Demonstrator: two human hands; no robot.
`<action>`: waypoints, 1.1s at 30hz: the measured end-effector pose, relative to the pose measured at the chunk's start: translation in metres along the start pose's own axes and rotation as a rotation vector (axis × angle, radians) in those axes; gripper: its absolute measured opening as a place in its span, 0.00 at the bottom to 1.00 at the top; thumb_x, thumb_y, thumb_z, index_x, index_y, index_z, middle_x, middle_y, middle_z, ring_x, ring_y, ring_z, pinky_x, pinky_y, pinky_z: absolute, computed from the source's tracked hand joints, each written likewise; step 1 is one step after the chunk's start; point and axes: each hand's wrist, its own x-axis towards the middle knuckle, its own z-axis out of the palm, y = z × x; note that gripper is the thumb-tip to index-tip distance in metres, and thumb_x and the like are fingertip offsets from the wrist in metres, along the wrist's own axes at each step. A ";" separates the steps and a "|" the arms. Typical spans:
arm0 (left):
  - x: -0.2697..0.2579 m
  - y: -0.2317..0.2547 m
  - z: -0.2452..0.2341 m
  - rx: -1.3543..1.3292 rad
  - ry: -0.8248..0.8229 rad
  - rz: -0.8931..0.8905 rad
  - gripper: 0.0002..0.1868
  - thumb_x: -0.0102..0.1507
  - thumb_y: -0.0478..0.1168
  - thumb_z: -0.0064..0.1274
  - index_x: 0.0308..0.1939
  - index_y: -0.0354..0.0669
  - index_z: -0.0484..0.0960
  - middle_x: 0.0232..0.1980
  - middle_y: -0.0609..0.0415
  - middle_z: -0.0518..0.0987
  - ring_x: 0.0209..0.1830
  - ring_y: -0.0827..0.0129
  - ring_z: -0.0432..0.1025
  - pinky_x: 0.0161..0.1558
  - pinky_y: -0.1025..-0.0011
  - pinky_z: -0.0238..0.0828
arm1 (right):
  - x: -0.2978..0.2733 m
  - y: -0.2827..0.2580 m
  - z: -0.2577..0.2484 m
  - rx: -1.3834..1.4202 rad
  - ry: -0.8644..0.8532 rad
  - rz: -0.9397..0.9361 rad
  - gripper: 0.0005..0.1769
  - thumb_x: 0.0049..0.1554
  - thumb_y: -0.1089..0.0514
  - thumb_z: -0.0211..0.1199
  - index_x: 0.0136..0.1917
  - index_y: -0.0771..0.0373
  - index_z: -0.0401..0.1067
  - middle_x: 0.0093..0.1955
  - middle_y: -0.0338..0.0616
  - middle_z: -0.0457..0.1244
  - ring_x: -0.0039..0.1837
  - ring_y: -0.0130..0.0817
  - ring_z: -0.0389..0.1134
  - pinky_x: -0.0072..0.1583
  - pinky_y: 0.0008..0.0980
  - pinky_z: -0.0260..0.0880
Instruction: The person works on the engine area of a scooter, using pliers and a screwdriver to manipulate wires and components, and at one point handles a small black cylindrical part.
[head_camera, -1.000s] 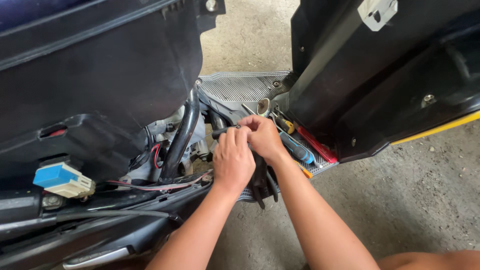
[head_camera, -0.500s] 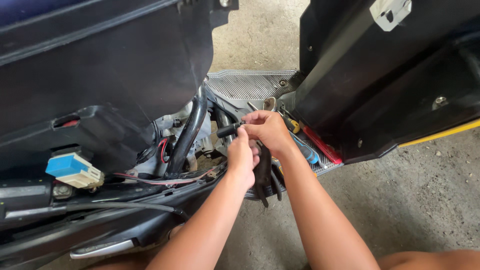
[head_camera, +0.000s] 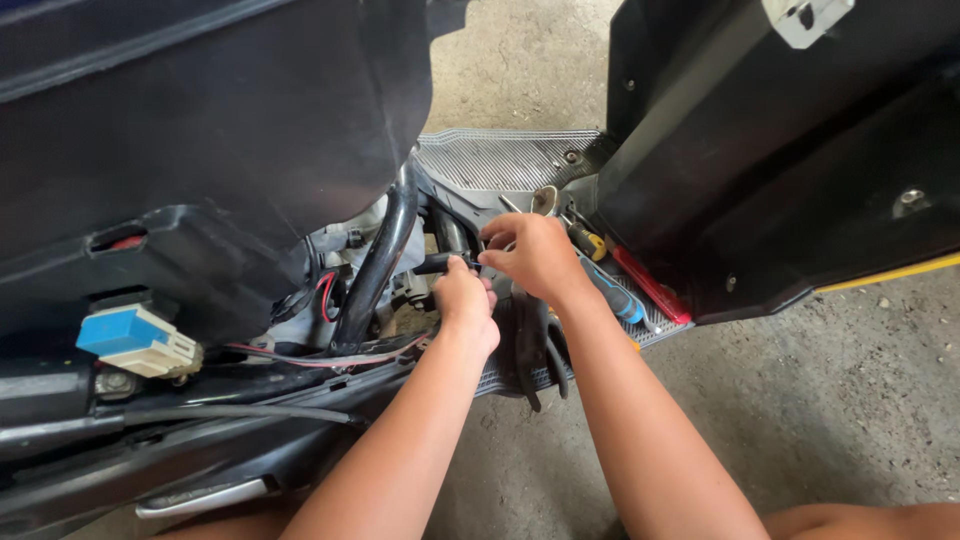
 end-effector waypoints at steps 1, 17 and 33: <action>0.004 0.001 -0.001 -0.101 0.025 -0.011 0.19 0.73 0.53 0.39 0.37 0.45 0.73 0.31 0.62 0.70 0.26 0.77 0.63 0.26 0.77 0.59 | 0.001 0.004 0.005 0.070 0.033 0.027 0.19 0.45 0.57 0.74 0.52 0.58 0.81 0.43 0.44 0.74 0.44 0.34 0.75 0.49 0.33 0.73; 0.038 0.014 0.004 -0.295 0.289 0.093 0.17 0.72 0.46 0.41 0.37 0.35 0.72 0.28 0.55 0.72 0.21 0.73 0.66 0.25 0.74 0.65 | 0.005 0.027 0.008 0.215 0.095 0.134 0.19 0.46 0.56 0.75 0.52 0.59 0.80 0.40 0.42 0.73 0.41 0.28 0.73 0.46 0.31 0.72; 0.004 0.026 0.000 -0.305 0.237 0.130 0.13 0.70 0.39 0.35 0.47 0.39 0.76 0.46 0.57 0.78 0.43 0.73 0.74 0.46 0.71 0.73 | 0.027 -0.008 0.056 -0.113 -0.063 -0.114 0.16 0.53 0.50 0.67 0.52 0.58 0.80 0.47 0.56 0.70 0.52 0.55 0.71 0.55 0.48 0.69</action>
